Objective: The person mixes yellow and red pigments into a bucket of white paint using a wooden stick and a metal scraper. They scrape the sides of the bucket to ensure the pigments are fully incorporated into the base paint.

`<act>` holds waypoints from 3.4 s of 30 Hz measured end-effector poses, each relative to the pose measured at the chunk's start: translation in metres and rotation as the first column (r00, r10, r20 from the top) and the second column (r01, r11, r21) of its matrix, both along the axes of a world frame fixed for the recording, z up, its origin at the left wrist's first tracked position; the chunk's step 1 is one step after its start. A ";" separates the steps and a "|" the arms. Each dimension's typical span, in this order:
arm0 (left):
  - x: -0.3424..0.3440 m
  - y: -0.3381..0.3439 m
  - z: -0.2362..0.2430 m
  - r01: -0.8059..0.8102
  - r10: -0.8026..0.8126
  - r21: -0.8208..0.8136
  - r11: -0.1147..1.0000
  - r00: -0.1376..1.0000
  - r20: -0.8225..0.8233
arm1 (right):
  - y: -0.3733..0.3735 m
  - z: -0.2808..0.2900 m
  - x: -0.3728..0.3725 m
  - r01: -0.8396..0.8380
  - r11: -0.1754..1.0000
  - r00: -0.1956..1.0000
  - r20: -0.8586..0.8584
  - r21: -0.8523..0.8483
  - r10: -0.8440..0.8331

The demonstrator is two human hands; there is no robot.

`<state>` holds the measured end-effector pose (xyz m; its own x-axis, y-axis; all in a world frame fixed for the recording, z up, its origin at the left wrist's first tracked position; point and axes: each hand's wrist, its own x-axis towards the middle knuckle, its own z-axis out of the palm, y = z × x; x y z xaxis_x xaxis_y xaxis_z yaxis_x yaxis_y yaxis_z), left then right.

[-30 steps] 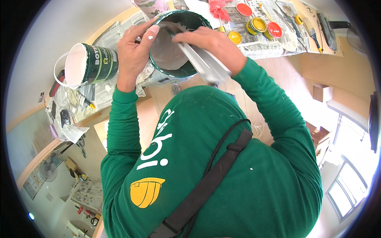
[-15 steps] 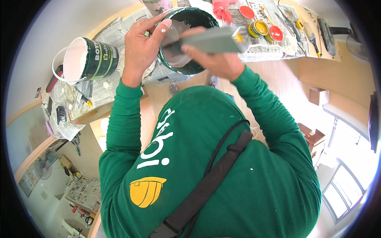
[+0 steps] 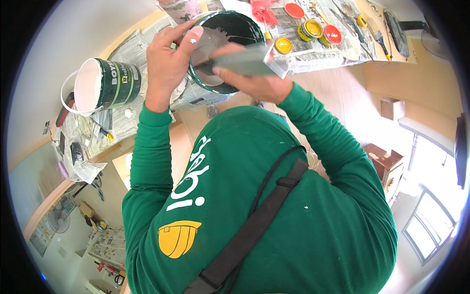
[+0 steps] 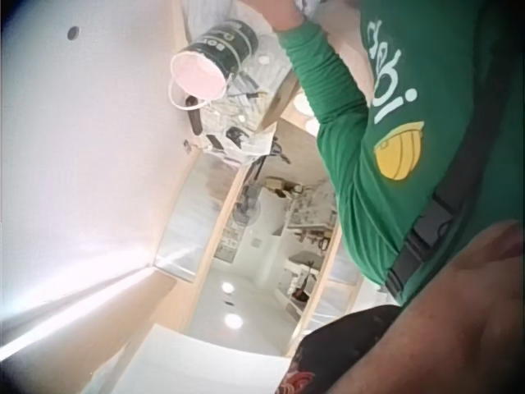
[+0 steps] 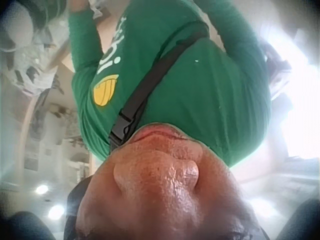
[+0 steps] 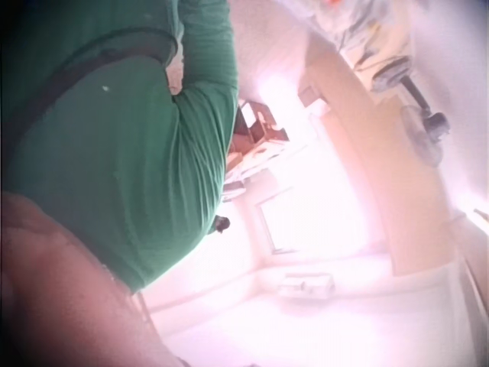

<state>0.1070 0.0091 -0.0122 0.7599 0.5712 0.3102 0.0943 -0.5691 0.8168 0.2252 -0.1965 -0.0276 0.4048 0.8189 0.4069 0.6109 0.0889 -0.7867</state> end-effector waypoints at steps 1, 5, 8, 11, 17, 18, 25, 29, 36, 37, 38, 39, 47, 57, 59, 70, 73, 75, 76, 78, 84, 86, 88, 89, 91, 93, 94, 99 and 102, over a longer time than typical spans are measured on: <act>0.000 0.001 -0.001 -0.003 0.003 -0.022 1.000 1.000 0.002 | 0.004 -0.003 0.011 0.010 1.000 1.000 -0.006 0.008 -0.010; 0.001 0.004 0.004 0.035 -0.033 0.056 0.998 0.998 -0.044 | 0.006 -0.021 0.021 -0.008 0.991 0.997 -0.076 0.136 0.019; 0.001 0.003 -0.002 0.029 -0.029 0.029 0.999 1.000 -0.001 | -0.004 0.001 0.001 -0.030 0.999 0.999 -0.014 0.015 0.030; 0.004 -0.001 0.000 0.025 -0.025 -0.004 1.000 1.000 0.005 | 0.004 -0.018 0.023 0.007 0.997 1.000 -0.004 0.073 -0.007; 0.004 0.001 0.000 0.037 -0.037 0.013 0.999 0.999 -0.015 | -0.008 0.006 0.019 -0.047 0.999 0.997 -0.062 -0.008 0.046; 0.004 0.001 0.003 0.047 -0.046 0.018 0.999 0.998 -0.039 | -0.006 0.006 0.024 -0.039 0.999 0.993 -0.110 -0.009 0.038; 0.005 -0.003 0.006 0.062 -0.053 0.074 0.995 0.991 -0.122 | -0.012 -0.005 0.012 -0.057 0.998 0.998 -0.011 -0.026 0.056; 0.007 -0.006 0.009 0.058 -0.053 0.039 0.998 0.991 -0.121 | -0.008 -0.020 0.032 -0.025 0.998 0.989 -0.147 -0.062 0.015; 0.011 -0.004 0.005 0.062 -0.062 -0.013 0.998 0.998 -0.003 | -0.006 -0.010 0.034 0.074 0.997 0.995 -0.060 -0.038 -0.076; 0.008 0.000 0.002 0.054 -0.054 0.005 0.999 0.998 -0.028 | -0.009 -0.021 0.029 0.075 0.997 0.994 -0.080 -0.035 -0.078; 0.008 0.002 0.001 0.051 -0.050 0.022 0.998 0.997 -0.051 | -0.010 -0.023 0.028 0.081 0.996 0.992 -0.097 -0.034 -0.084; 0.011 0.004 0.002 0.058 -0.058 -0.003 0.998 0.998 -0.033 | -0.010 -0.022 0.029 0.096 0.995 0.992 -0.083 0.000 -0.096; 0.007 0.013 -0.001 0.075 -0.074 -0.084 0.994 0.997 0.016 | -0.016 0.060 0.062 0.046 0.996 0.957 -0.290 0.079 -0.021; 0.010 0.011 0.001 0.099 -0.093 -0.178 0.979 0.995 0.039 | -0.002 0.009 0.063 -0.111 0.991 0.993 0.018 -0.079 0.113; 0.011 0.013 0.000 0.098 -0.094 -0.148 0.984 0.995 0.035 | -0.004 0.013 0.048 -0.177 0.984 0.983 0.043 -0.034 0.179; 0.015 0.017 -0.001 0.057 -0.049 -0.173 0.983 0.997 0.053 | -0.017 0.019 0.059 -0.329 0.933 0.944 -0.050 -0.144 0.325; 0.013 0.019 -0.001 0.058 -0.052 -0.153 0.987 0.998 0.042 | -0.001 0.011 0.078 -0.253 0.951 0.963 0.046 -0.177 0.265; 0.012 0.018 -0.001 0.039 -0.038 -0.084 0.996 0.999 0.020 | 0.006 0.038 0.086 -0.230 0.973 0.972 -0.055 0.004 0.230; 0.010 0.018 -0.002 0.034 -0.032 -0.091 0.995 0.999 0.023 | 0.000 0.050 0.084 -0.208 0.975 0.976 -0.078 -0.077 0.202; 0.012 0.020 -0.004 0.026 -0.021 -0.101 0.995 0.999 0.045 | -0.014 0.074 0.079 -0.165 0.956 0.984 -0.111 -0.241 0.142; 0.015 0.015 0.001 0.016 -0.021 -0.184 0.983 1.000 -0.022 | -0.024 0.033 0.032 -0.186 0.975 0.983 -0.018 -0.125 0.185; 0.016 0.009 0.019 0.004 -0.020 -0.171 0.985 0.995 -0.094 | -0.026 0.055 0.044 -0.091 0.980 0.963 -0.266 -0.179 0.041; 0.016 0.008 0.025 0.008 -0.020 -0.135 0.991 0.996 -0.088 | -0.030 0.037 0.049 -0.053 0.999 0.991 -0.125 -0.002 0.053; 0.017 0.010 0.021 0.014 -0.019 -0.111 0.994 0.999 -0.044 | -0.033 0.037 0.039 -0.043 0.999 0.992 -0.117 -0.013 0.041; 0.020 0.009 0.018 0.029 -0.030 -0.116 0.993 1.000 -0.009 | -0.032 0.032 0.023 -0.026 0.999 0.997 0.068 -0.018 0.027; 0.016 0.006 0.023 0.022 -0.027 -0.165 0.986 0.999 -0.024 | -0.028 0.049 0.026 0.025 0.994 0.983 -0.180 -0.109 -0.044; 0.014 0.004 0.021 0.013 -0.019 -0.151 0.988 0.999 -0.042 | -0.028 0.054 0.026 0.043 0.986 0.949 -0.301 -0.158 -0.090; 0.018 0.013 0.011 -0.003 -0.004 -0.135 0.991 0.999 -0.054 | -0.038 0.041 0.026 -0.004 0.992 0.976 -0.215 -0.123 -0.023; 0.020 0.007 0.018 0.032 -0.036 -0.185 0.982 0.999 -0.015 | -0.017 0.040 0.030 -0.139 0.990 0.990 0.020 -0.039 0.140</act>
